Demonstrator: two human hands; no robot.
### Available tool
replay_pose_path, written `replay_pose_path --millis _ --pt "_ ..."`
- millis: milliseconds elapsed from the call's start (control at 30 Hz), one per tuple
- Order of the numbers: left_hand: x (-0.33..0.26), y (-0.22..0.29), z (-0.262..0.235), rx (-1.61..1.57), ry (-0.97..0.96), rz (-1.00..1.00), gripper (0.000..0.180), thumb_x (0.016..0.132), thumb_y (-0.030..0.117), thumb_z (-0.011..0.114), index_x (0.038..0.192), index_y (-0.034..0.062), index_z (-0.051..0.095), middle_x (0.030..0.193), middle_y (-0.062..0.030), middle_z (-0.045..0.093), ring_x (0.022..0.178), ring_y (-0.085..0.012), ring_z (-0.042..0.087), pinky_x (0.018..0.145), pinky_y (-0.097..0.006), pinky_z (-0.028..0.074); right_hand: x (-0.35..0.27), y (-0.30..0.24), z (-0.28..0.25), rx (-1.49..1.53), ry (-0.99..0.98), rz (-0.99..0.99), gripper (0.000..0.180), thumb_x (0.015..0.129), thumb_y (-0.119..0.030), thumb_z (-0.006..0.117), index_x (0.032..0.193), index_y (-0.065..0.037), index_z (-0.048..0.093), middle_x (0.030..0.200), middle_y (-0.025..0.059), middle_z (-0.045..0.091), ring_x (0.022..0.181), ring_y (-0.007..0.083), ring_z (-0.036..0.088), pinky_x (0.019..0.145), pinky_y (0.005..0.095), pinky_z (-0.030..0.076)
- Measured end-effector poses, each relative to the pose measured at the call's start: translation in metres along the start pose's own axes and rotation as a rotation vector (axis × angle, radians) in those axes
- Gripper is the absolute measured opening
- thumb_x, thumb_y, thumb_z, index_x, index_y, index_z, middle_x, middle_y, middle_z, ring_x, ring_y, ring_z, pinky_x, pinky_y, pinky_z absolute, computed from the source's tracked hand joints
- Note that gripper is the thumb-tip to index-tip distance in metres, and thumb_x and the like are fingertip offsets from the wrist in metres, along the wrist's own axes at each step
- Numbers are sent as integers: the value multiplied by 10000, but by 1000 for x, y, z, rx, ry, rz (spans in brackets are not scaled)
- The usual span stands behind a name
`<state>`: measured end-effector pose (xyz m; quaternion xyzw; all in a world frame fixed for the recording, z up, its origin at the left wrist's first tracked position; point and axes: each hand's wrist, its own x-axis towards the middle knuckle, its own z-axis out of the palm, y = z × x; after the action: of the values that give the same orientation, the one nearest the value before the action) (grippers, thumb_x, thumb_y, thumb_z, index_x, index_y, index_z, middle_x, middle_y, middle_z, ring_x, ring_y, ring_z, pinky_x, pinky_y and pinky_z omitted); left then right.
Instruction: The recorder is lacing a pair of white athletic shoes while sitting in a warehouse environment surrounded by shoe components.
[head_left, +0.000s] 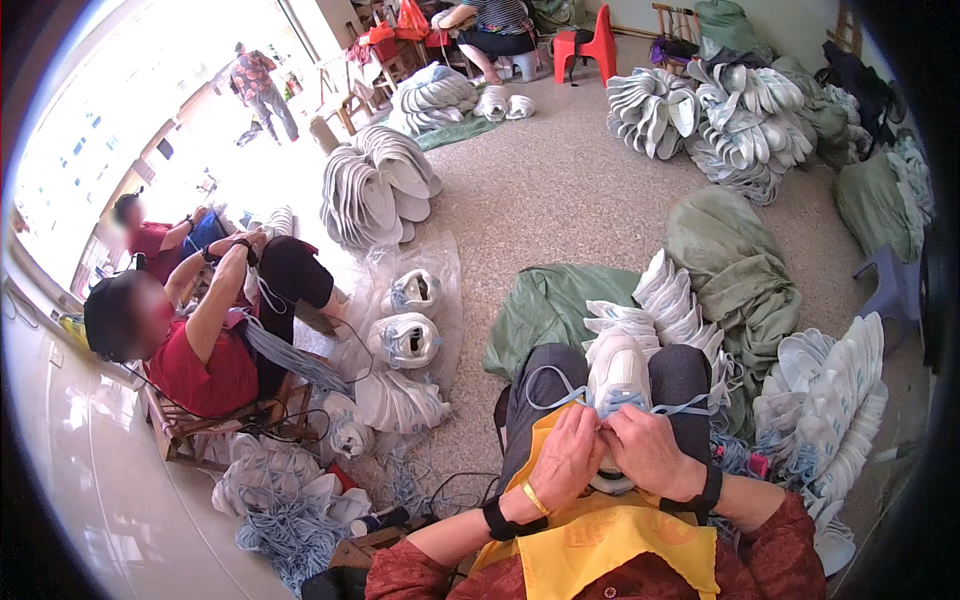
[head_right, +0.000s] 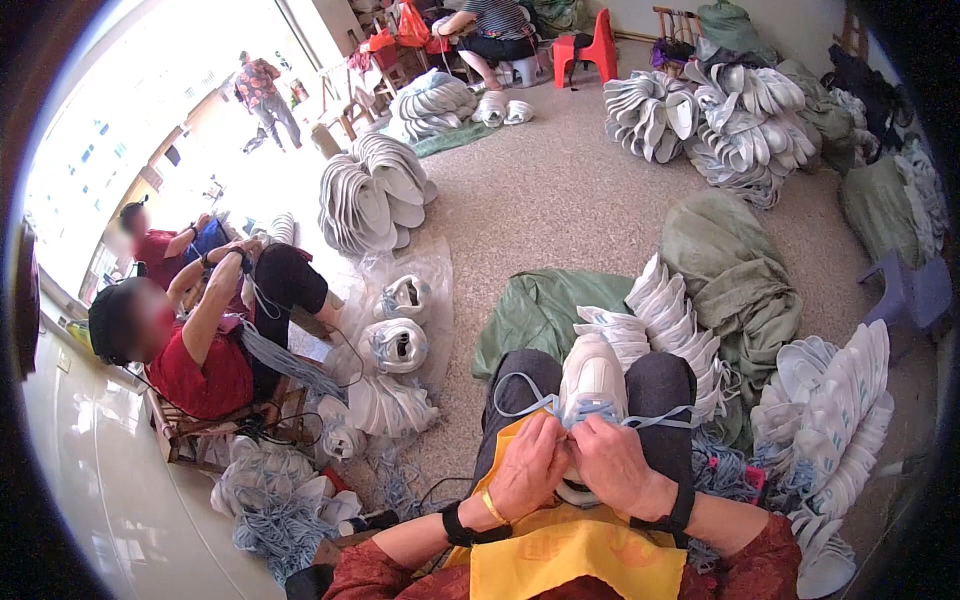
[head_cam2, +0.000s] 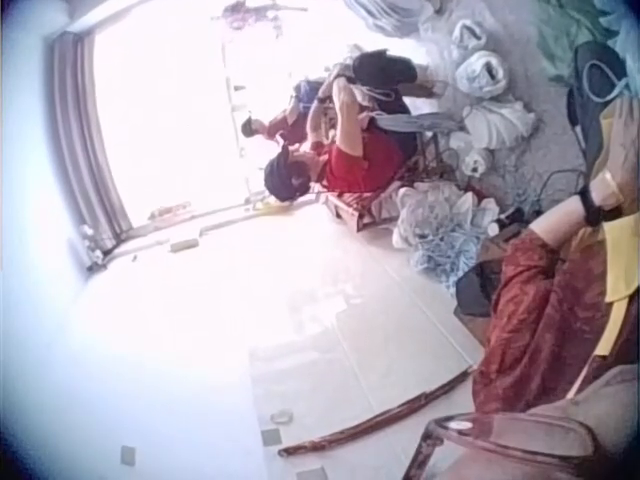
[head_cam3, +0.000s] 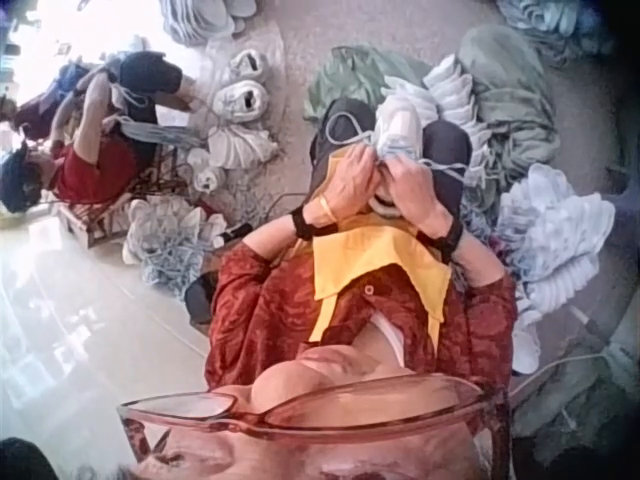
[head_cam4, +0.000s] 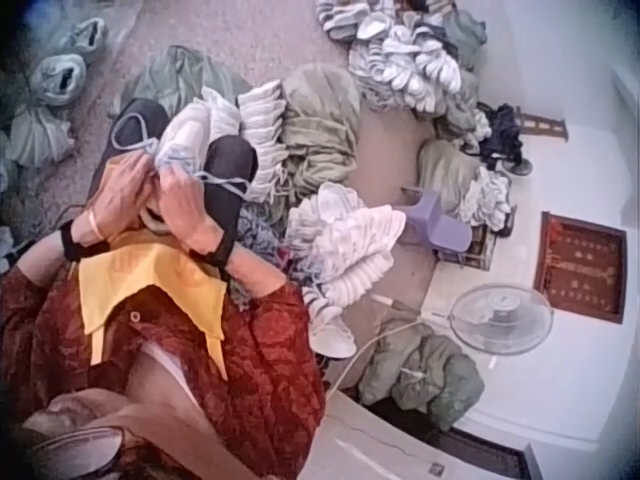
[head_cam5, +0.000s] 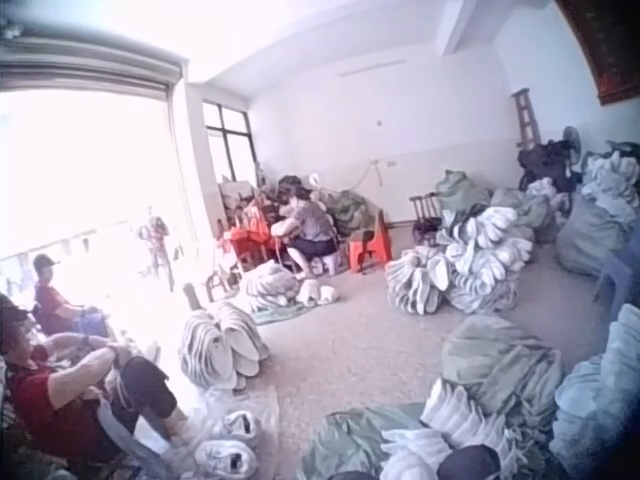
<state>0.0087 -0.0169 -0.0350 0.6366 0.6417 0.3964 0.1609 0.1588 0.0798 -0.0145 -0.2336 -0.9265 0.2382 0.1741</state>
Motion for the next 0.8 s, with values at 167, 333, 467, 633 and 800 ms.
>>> replay_pose_path --millis 167,333,467,633,800 --pt "-2 6 2 -7 45 11 203 878 24 603 1054 -23 512 980 -224 525 952 -430 546 831 -501 470 -4 -6 -11 23 30 2 76 882 -85 706 889 -30 654 829 151 626 718 387 663 624 464 539" --pt "0 4 0 -56 42 -21 210 863 23 603 1061 1 537 952 -225 533 925 -446 556 796 -517 476 -11 -1 -34 153 23 26 70 864 -51 696 837 -14 642 787 146 635 685 375 644 604 440 509" --pt "3 5 -7 36 82 -66 121 888 23 593 972 21 507 873 -203 543 808 -423 566 709 -497 463 -14 0 -90 572 -110 165 104 910 -82 710 885 8 665 751 70 668 685 92 594 623 304 482" --pt "10 5 -13 -90 48 -75 148 860 -33 606 959 6 502 844 -187 517 773 -399 558 675 -474 458 -26 -13 -168 1181 -127 363 96 939 -36 712 859 -10 666 759 -39 596 657 5 501 564 195 357" --pt "36 24 -31 -234 -39 14 138 877 -71 645 972 -11 565 886 -143 565 815 -302 630 702 -379 515 -14 -18 -158 1216 -41 306 105 918 -12 700 858 -2 615 773 53 581 583 74 490 515 239 358"
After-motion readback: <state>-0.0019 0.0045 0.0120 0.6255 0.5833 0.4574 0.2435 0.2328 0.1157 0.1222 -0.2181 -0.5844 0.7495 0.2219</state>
